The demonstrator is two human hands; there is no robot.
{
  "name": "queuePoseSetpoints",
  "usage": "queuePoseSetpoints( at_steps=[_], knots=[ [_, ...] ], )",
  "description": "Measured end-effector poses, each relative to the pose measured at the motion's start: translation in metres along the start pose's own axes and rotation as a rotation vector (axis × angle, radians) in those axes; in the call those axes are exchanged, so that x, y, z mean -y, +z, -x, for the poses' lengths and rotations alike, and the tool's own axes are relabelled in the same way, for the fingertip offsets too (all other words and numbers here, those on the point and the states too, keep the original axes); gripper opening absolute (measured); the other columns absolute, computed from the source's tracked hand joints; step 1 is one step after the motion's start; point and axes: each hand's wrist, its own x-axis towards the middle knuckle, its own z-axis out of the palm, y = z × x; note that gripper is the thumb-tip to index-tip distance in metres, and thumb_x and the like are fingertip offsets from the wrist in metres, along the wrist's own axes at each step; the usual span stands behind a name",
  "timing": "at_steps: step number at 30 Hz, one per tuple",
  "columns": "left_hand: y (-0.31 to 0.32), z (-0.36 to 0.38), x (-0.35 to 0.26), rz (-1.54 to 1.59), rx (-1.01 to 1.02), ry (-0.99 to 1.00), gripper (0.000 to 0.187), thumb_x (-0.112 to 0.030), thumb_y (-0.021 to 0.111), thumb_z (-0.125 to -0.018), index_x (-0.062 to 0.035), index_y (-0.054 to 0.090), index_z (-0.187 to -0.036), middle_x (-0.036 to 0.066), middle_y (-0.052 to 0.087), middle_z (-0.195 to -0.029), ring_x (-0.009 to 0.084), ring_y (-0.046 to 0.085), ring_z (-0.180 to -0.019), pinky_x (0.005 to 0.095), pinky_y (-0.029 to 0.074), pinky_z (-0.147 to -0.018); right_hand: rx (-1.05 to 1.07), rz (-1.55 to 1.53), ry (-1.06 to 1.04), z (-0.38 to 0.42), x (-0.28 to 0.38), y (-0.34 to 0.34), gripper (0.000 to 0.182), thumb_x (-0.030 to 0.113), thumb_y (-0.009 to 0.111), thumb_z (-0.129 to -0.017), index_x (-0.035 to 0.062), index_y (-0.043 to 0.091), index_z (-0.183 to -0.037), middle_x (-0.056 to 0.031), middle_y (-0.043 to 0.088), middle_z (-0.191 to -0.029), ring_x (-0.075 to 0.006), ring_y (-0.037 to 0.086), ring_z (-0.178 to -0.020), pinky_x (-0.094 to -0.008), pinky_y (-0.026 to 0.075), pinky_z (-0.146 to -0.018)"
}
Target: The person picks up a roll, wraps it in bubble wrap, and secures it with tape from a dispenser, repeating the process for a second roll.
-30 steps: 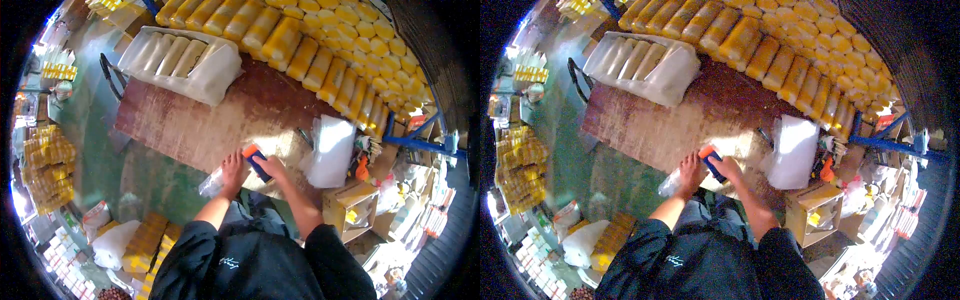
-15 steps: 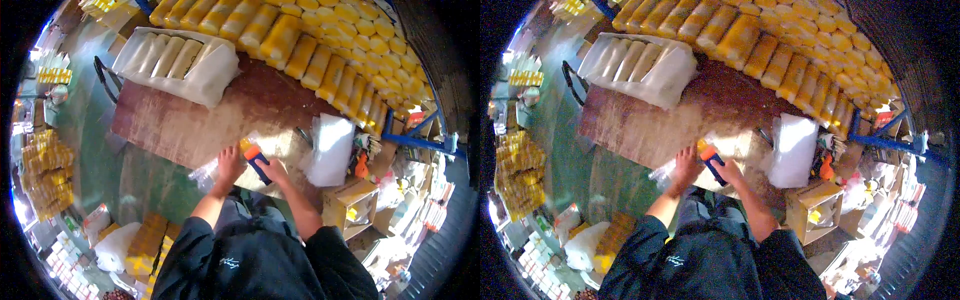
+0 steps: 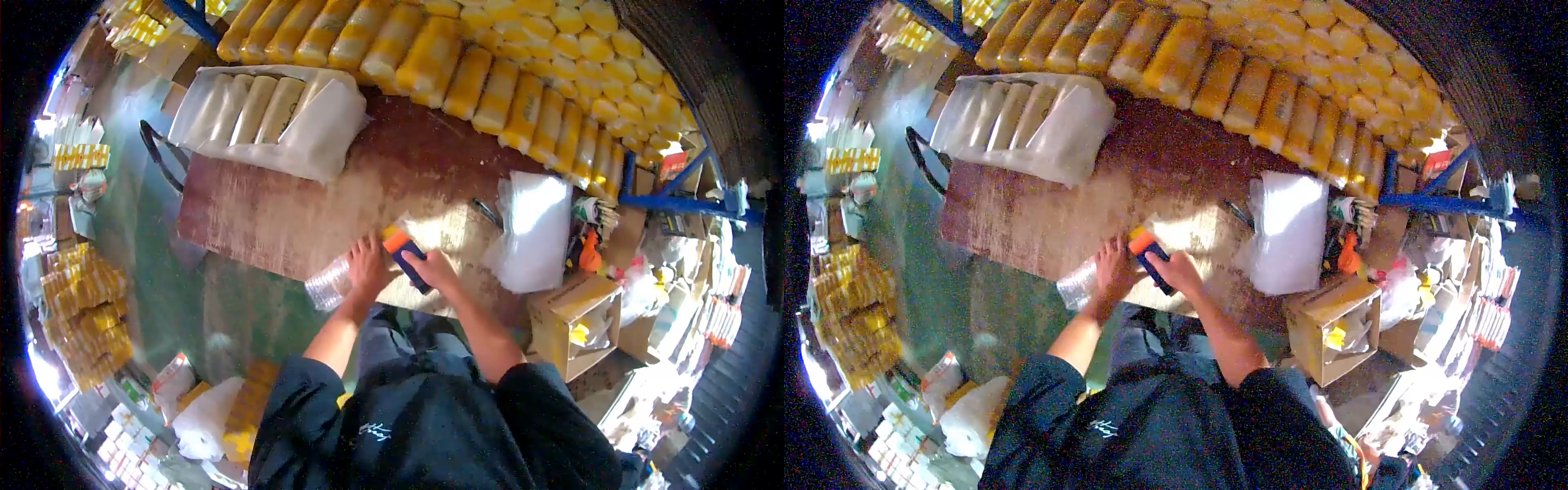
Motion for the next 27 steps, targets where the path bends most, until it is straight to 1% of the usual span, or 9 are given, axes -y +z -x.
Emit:
queuePoseSetpoints(
  at_steps=[3,5,9,10,15,19,21,24,27],
  knots=[
    [0.045,-0.015,0.029,0.112,0.164,0.048,0.101,-0.037,0.091,-0.059,-0.0077,0.046,-0.144,0.020,0.062,-0.127,0.0410,0.058,-0.120,0.0485,0.048,-0.102,-0.005,0.044,-0.019,0.023,0.008,-0.004,0.055,0.051,0.070,-0.092,-0.0016,0.072,-0.076,-0.0090,0.069,-0.063,-0.0185,0.070,-0.053,-0.0324,0.055,-0.051],
    [0.020,-0.050,0.038,0.409,0.604,-0.057,0.102,-0.041,0.092,-0.058,-0.0058,0.047,-0.142,0.020,0.061,-0.132,0.0421,0.057,-0.120,0.0513,0.048,-0.101,0.008,-0.006,-0.026,0.018,-0.015,-0.002,0.056,0.053,0.070,-0.091,-0.0015,0.072,-0.077,-0.0087,0.069,-0.063,-0.0192,0.070,-0.054,-0.0326,0.055,-0.052],
    [0.017,0.006,-0.003,0.103,-0.051,-0.009,0.104,-0.052,0.091,-0.058,-0.0031,0.049,-0.140,0.021,0.057,-0.135,0.0407,0.052,-0.126,0.0543,0.046,-0.102,-0.035,0.084,-0.079,0.007,0.004,-0.008,0.056,0.053,0.069,-0.092,-0.0009,0.074,-0.079,-0.0096,0.070,-0.062,-0.0182,0.069,-0.053,-0.0338,0.055,-0.053],
    [0.073,0.006,0.015,-0.151,-0.247,0.053,0.103,-0.050,0.090,-0.059,-0.0020,0.048,-0.141,0.022,0.061,-0.129,0.0399,0.058,-0.120,0.0508,0.049,-0.099,-0.015,0.020,-0.052,0.006,0.003,-0.005,0.057,0.054,0.068,-0.091,-0.0011,0.074,-0.078,-0.0096,0.070,-0.062,-0.0182,0.069,-0.053,-0.0342,0.055,-0.054],
    [0.050,-0.054,0.058,0.263,0.505,0.120,0.110,-0.046,0.092,-0.057,-0.0012,0.044,-0.146,0.024,0.062,-0.132,0.0387,0.060,-0.124,0.0447,0.051,-0.102,-0.089,0.119,-0.140,0.023,0.001,-0.010,0.064,0.059,0.069,-0.086,-0.0040,0.072,-0.077,-0.0131,0.069,-0.063,-0.0242,0.071,-0.057,-0.0377,0.055,-0.058],
    [0.019,0.012,-0.016,-0.075,0.048,-0.033,0.115,-0.044,0.092,-0.059,-0.0045,0.037,-0.151,0.015,0.054,-0.143,0.0346,0.053,-0.131,0.0483,0.039,-0.114,-0.079,0.013,-0.139,0.029,0.013,-0.006,0.066,0.060,0.068,-0.086,-0.0049,0.072,-0.076,-0.0161,0.069,-0.064,-0.0262,0.070,-0.059,-0.0391,0.054,-0.058],
    [0.085,0.004,0.016,-0.096,-0.036,-0.015,0.118,-0.045,0.093,-0.057,-0.0062,0.035,-0.152,0.015,0.052,-0.143,0.0346,0.050,-0.133,0.0485,0.038,-0.113,-0.037,-0.019,-0.089,0.011,-0.010,-0.003,0.067,0.062,0.067,-0.086,-0.0042,0.073,-0.078,-0.0151,0.068,-0.064,-0.0253,0.070,-0.060,-0.0390,0.054,-0.059],
    [0.026,-0.047,0.027,0.407,0.579,-0.028,0.114,-0.044,0.092,-0.057,-0.0076,0.039,-0.151,0.014,0.053,-0.140,0.0349,0.051,-0.131,0.0474,0.037,-0.113,-0.016,0.024,-0.068,0.022,-0.016,-0.017,0.059,0.056,0.066,-0.092,-0.0014,0.072,-0.081,-0.0082,0.066,-0.062,-0.0181,0.066,-0.052,-0.0356,0.052,-0.050],
    [0.022,-0.009,-0.007,-0.100,0.077,-0.009,0.105,-0.041,0.090,-0.061,-0.0078,0.042,-0.148,0.015,0.059,-0.134,0.0367,0.056,-0.124,0.0463,0.043,-0.108,-0.069,0.078,-0.138,0.002,-0.020,-0.006,0.056,0.055,0.067,-0.091,-0.0002,0.072,-0.083,-0.0070,0.066,-0.062,-0.0198,0.067,-0.053,-0.0358,0.053,-0.051]
  ],
)
